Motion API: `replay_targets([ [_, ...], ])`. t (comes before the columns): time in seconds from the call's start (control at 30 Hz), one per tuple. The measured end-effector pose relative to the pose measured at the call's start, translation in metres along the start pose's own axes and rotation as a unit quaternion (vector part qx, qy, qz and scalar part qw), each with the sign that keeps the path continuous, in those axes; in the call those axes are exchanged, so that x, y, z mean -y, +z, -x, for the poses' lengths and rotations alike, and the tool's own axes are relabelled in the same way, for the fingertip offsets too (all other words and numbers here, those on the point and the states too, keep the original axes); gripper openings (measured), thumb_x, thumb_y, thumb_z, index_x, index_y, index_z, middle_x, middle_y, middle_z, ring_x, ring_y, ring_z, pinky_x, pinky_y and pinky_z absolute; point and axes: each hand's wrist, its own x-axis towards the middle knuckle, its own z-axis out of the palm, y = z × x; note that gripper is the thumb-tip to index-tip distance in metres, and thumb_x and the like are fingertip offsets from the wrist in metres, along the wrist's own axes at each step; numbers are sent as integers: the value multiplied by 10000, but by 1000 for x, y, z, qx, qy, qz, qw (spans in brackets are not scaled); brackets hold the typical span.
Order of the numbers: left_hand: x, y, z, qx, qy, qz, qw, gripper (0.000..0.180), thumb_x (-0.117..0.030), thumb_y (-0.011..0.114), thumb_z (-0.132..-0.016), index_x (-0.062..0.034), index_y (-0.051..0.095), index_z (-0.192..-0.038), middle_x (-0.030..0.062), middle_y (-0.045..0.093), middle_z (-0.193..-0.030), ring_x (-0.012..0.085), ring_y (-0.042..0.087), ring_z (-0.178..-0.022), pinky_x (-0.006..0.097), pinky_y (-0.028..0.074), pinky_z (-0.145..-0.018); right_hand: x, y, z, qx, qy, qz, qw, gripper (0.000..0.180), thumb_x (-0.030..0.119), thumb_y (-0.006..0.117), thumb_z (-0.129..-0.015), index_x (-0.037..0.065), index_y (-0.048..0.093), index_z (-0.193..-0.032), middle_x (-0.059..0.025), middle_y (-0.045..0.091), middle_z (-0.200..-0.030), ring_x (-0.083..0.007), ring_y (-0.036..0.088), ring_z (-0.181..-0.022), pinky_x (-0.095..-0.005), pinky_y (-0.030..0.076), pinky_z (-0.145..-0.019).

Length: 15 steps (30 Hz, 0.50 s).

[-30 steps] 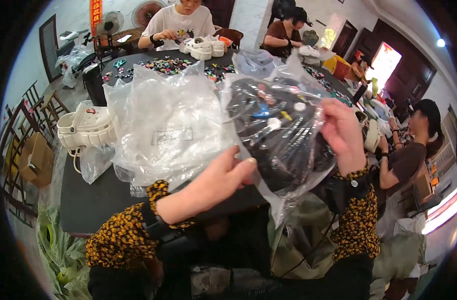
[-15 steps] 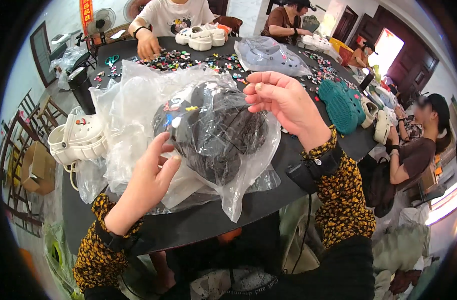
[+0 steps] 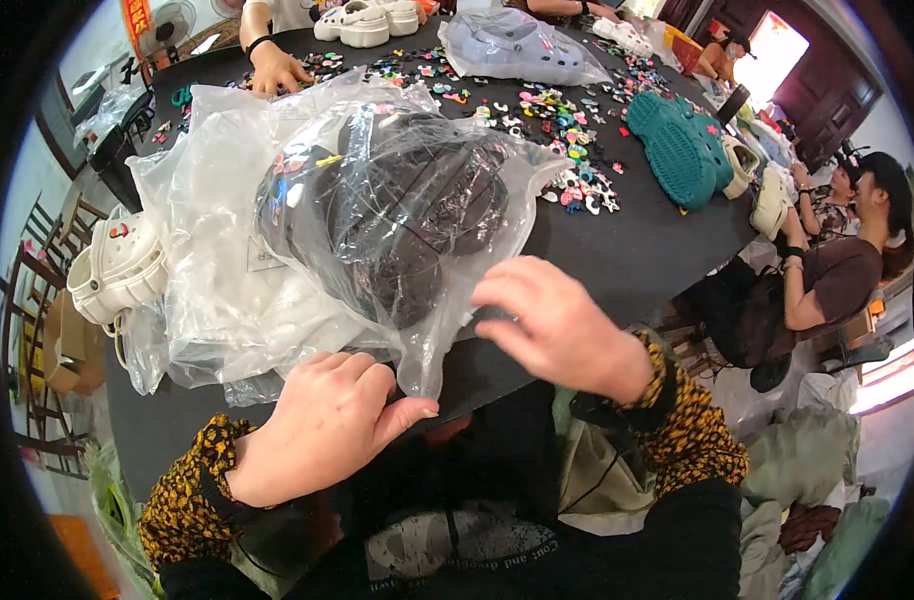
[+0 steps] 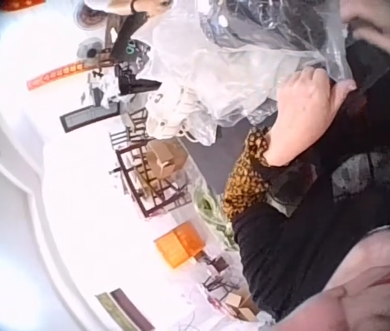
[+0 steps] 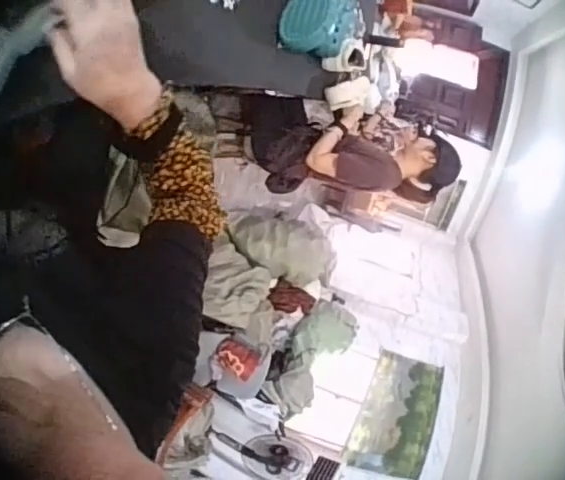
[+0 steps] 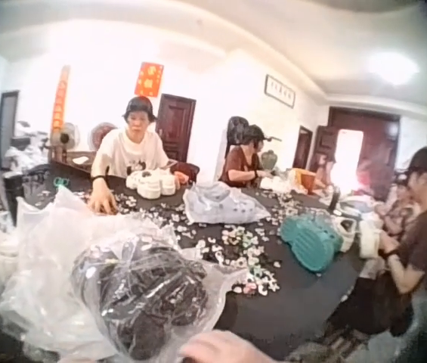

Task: Attaching decorative charms and pins to the holes of clogs.

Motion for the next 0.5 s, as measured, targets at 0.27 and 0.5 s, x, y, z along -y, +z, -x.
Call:
replay_targets([
  [0.27, -8, 8, -8, 57, -76, 47, 994, 384, -345, 749, -759, -23, 562, -663, 134, 534, -614, 356, 557, -599, 421, 437, -557, -4, 23, 9, -36, -107, 203, 973, 245, 134, 611, -732, 44, 593, -959, -92, 540, -1011, -246, 528, -929, -394, 431, -841],
  [0.5, -23, 6, -9, -36, 75, -117, 990, 395, -350, 749, -750, -54, 489, -780, 71, 450, -713, 243, 489, -621, 346, 382, -572, -10, 27, 5, -94, -171, 244, 950, 207, 192, 544, -773, 48, 592, -915, -88, 549, -983, -223, 517, -894, -381, 419, -877],
])
